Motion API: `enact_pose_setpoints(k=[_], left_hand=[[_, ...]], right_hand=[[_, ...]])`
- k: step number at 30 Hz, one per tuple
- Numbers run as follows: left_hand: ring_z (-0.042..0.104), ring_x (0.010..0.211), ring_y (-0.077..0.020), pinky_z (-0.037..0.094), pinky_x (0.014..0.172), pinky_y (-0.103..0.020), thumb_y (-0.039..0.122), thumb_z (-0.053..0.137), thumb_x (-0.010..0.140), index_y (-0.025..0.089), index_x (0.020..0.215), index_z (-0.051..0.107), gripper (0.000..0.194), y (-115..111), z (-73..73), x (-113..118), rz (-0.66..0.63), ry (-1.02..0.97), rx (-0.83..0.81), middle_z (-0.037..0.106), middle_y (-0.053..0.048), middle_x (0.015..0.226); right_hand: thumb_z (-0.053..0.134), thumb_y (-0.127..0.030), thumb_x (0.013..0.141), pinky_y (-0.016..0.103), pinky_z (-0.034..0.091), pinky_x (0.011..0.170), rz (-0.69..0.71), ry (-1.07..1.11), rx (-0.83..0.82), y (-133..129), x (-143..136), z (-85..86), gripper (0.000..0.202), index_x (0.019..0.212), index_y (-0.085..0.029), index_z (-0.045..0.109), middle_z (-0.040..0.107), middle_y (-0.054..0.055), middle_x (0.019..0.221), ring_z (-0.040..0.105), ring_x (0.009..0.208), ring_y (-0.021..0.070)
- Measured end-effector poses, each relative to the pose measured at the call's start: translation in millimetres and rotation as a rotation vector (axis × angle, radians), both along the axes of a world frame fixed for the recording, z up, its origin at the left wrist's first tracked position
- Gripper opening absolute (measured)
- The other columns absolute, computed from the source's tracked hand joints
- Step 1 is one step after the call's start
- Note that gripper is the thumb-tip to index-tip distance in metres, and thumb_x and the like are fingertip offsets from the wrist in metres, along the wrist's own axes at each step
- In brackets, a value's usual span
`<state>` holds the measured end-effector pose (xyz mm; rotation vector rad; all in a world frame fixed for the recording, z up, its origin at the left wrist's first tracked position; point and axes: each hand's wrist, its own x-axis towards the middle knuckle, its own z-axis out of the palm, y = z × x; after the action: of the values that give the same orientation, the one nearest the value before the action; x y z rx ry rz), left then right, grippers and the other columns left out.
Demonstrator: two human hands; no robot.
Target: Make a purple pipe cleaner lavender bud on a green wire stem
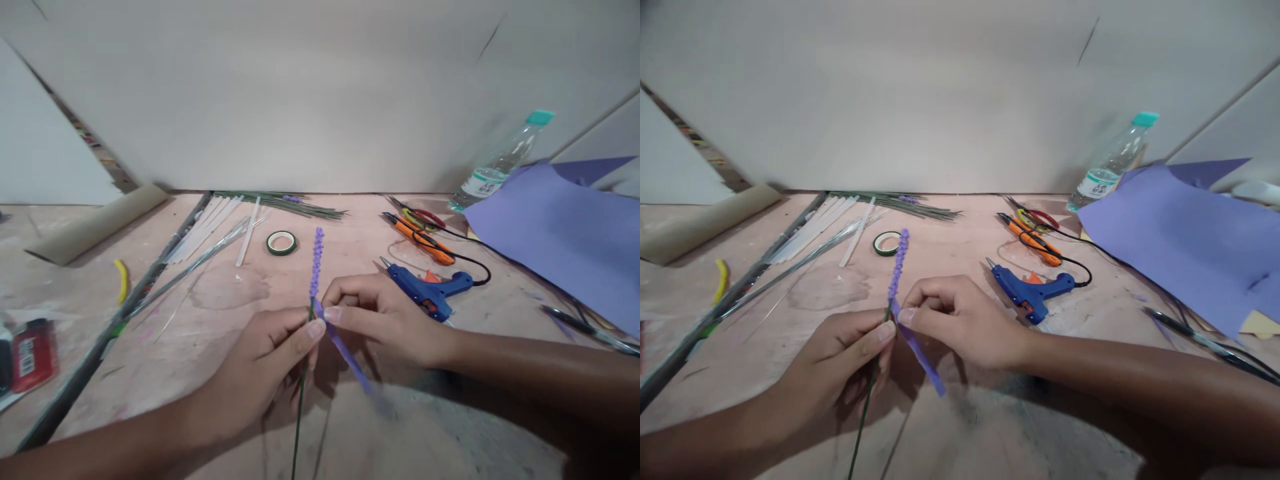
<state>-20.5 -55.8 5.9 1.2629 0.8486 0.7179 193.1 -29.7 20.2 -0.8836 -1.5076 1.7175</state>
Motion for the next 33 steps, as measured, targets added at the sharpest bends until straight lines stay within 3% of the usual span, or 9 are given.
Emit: enact_pose_setpoints(k=[4,8,18,24,26,29,31,33], left_hand=[[0.031,0.044,-0.0052,0.019,0.036,-0.016,0.057,0.069,0.105,0.018,0.069,0.058,0.054,1.8,-0.5,-1.6,-0.066,-0.002,-0.007,0.046,0.006,0.055],[0.035,0.041,-0.0055,0.021,0.036,-0.015,0.053,0.072,0.103,0.018,0.069,0.059,0.051,3.1,-2.2,-3.2,-0.107,0.015,-0.039,0.048,0.006,0.052],[0.033,0.037,-0.0062,0.024,0.037,-0.018,0.055,0.069,0.104,0.020,0.070,0.057,0.051,0.2,-1.4,-0.7,-0.074,0.021,-0.023,0.041,0.009,0.046],[0.038,0.046,-0.0068,0.030,0.045,-0.018,0.049,0.075,0.098,0.018,0.068,0.060,0.046,1.7,-1.6,-1.2,-0.061,0.114,0.027,0.044,0.008,0.051],[0.040,0.045,-0.0078,0.031,0.045,-0.019,0.048,0.068,0.102,0.019,0.068,0.060,0.045,3.3,-0.9,-2.0,-0.058,0.208,0.110,0.046,0.008,0.050],[0.047,0.049,-0.0104,0.034,0.050,-0.022,0.041,0.053,0.107,0.020,0.067,0.057,0.046,7.5,1.4,-4.4,-0.091,0.517,0.444,0.051,0.005,0.052],[0.050,0.053,-0.0121,0.033,0.055,-0.025,0.035,0.051,0.107,0.020,0.066,0.056,0.044,11.0,2.7,-6.0,-0.141,0.704,0.640,0.055,0.003,0.057],[0.049,0.054,-0.0140,0.028,0.058,-0.029,0.032,0.054,0.104,0.021,0.067,0.054,0.039,14.1,3.2,-6.9,-0.177,0.789,0.733,0.055,0.002,0.059]], right_hand=[[0.086,-0.042,0.089,0.021,0.037,0.053,0.021,0.048,-0.109,-0.5,-0.2,-1.1,0.032,0.084,-0.017,0.068,0.059,-0.006,0.066,0.047,0.058,0.0085],[0.089,-0.043,0.087,0.020,0.027,0.046,0.003,0.033,-0.115,-0.2,-0.6,-2.5,0.034,0.081,-0.018,0.065,0.048,-0.010,0.057,0.037,0.050,0.0072],[0.088,-0.041,0.087,0.021,0.033,0.054,-0.005,0.004,-0.031,-4.4,0.4,4.3,0.036,0.078,-0.017,0.063,0.052,-0.007,0.063,0.042,0.057,0.0080],[0.082,-0.039,0.090,0.024,0.035,0.056,-0.068,-0.173,0.111,-9.7,0.7,2.5,0.029,0.079,-0.018,0.065,0.052,-0.007,0.060,0.044,0.057,0.0102],[0.076,-0.037,0.092,0.024,0.037,0.056,-0.087,-0.248,0.113,-9.8,-0.9,1.5,0.025,0.079,-0.019,0.065,0.054,-0.006,0.060,0.046,0.058,0.0106],[0.068,-0.033,0.095,0.026,0.036,0.057,-0.045,-0.469,0.178,-5.4,0.2,5.3,0.023,0.078,-0.019,0.069,0.060,-0.004,0.061,0.050,0.057,0.0112],[0.067,-0.030,0.096,0.028,0.034,0.057,0.004,-0.699,0.341,1.0,8.7,12.6,0.022,0.079,-0.019,0.075,0.064,-0.002,0.061,0.053,0.057,0.0124],[0.065,-0.030,0.098,0.031,0.035,0.061,-0.015,-0.951,0.582,9.3,27.8,21.5,0.020,0.089,-0.020,0.080,0.070,0.001,0.067,0.058,0.061,0.0160]])
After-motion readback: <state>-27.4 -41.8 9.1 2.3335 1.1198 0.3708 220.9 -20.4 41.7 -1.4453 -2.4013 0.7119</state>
